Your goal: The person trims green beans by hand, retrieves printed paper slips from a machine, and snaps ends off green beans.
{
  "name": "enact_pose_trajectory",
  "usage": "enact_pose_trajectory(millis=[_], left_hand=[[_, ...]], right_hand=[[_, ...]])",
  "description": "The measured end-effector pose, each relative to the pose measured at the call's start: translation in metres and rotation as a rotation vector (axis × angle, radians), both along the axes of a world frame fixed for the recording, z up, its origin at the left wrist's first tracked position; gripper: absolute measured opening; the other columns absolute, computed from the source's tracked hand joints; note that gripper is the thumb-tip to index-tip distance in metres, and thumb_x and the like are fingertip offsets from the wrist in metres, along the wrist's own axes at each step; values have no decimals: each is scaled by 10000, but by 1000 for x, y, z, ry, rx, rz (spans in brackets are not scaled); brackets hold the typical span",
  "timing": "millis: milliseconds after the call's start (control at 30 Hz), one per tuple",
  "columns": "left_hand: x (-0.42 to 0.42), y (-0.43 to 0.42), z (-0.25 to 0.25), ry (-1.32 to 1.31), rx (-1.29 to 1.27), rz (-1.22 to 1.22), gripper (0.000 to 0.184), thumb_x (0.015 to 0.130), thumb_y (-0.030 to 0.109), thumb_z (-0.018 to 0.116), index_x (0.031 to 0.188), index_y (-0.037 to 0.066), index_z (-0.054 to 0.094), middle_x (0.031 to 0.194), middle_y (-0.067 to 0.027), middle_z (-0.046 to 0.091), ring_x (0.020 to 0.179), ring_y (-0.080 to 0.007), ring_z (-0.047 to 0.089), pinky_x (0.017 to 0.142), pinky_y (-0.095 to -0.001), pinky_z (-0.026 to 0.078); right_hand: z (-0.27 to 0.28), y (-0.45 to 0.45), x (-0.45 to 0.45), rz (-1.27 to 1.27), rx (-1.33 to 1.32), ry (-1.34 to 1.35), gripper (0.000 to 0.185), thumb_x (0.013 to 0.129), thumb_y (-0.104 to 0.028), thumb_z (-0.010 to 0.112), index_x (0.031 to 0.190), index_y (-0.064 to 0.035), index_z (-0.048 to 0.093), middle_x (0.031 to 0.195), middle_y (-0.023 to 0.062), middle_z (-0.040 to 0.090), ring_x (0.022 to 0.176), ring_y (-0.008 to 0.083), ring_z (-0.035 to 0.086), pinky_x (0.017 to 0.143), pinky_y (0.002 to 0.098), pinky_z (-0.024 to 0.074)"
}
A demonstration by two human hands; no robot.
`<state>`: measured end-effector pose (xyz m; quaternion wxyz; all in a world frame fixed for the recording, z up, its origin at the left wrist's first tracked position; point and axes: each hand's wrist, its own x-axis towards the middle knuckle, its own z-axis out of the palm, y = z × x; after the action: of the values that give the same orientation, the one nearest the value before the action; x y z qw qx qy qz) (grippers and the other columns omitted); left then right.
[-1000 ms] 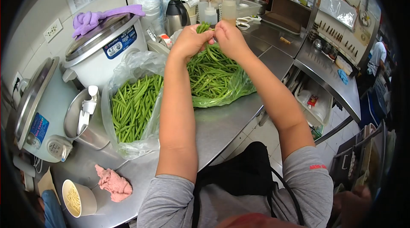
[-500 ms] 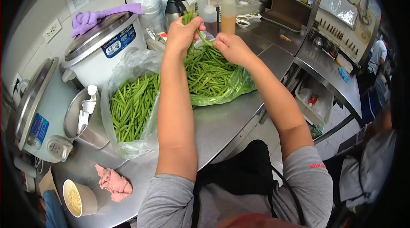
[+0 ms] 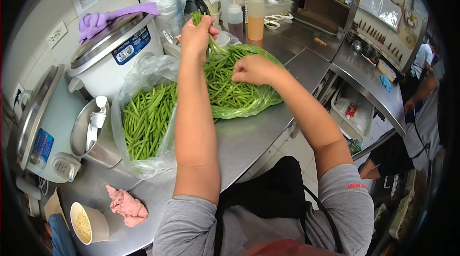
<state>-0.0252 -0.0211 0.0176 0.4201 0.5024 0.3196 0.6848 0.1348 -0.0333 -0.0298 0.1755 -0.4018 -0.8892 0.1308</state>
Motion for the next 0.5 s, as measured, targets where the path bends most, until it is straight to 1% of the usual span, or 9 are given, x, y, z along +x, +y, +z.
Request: enact_pose_trajectory(millis=[100,133,233,267,333,367,467,500], left_hand=[[1,-5,2,-74,-10,-46,132,772,154,521,747,29,488,549,-5,463,427,-86,434,398,-206,367],[1,-7,3,-21,-6,-18,131,761,154,537,740,37,485,539,4,441,416,-77,427,373,-216,365],[2,-6,2,35,30,14,131,750,153,550,755,31,502,563,-4,468,408,-68,419,360,-210,353],[3,-6,1,56,23,16,138,751,157,552,775,28,509,575,-6,475,416,-68,420,363,-209,348],[11,-5,0,97,6,20,159,753,165,558,815,24,521,601,-11,491,430,-69,421,368,-206,338],[16,-6,0,124,-14,-31,153,754,158,553,821,24,522,611,-13,499,430,-67,419,367,-205,336],[30,-10,-2,205,-69,-196,131,761,128,526,848,30,519,646,-15,525,429,-57,411,372,-193,331],[32,-10,-2,222,-59,-227,129,761,127,525,848,31,520,645,-13,527,429,-57,409,374,-192,330]], right_hand=[[-7,1,-7,-17,44,-101,157,669,-235,564,706,-88,602,698,98,581,667,260,551,611,349,433],[-8,4,-7,-5,103,-72,110,662,-190,560,709,-99,600,697,104,578,661,262,551,612,353,435],[3,19,-8,-81,340,207,106,659,-181,562,713,-97,598,693,109,574,660,263,551,620,361,436],[11,21,-5,-128,384,336,112,680,-156,557,743,-67,585,680,115,577,670,258,565,619,349,442],[29,18,-4,-164,362,600,118,702,-130,551,767,-33,568,671,110,580,646,222,573,591,318,446],[36,15,-4,-182,349,731,122,713,-117,548,780,-16,559,667,108,581,634,204,577,576,302,448],[53,5,-4,-124,321,896,129,731,-93,549,796,18,534,656,86,575,592,129,560,532,239,436],[53,6,-3,-93,238,938,126,735,-94,548,789,19,533,656,77,573,586,115,553,525,229,432]])
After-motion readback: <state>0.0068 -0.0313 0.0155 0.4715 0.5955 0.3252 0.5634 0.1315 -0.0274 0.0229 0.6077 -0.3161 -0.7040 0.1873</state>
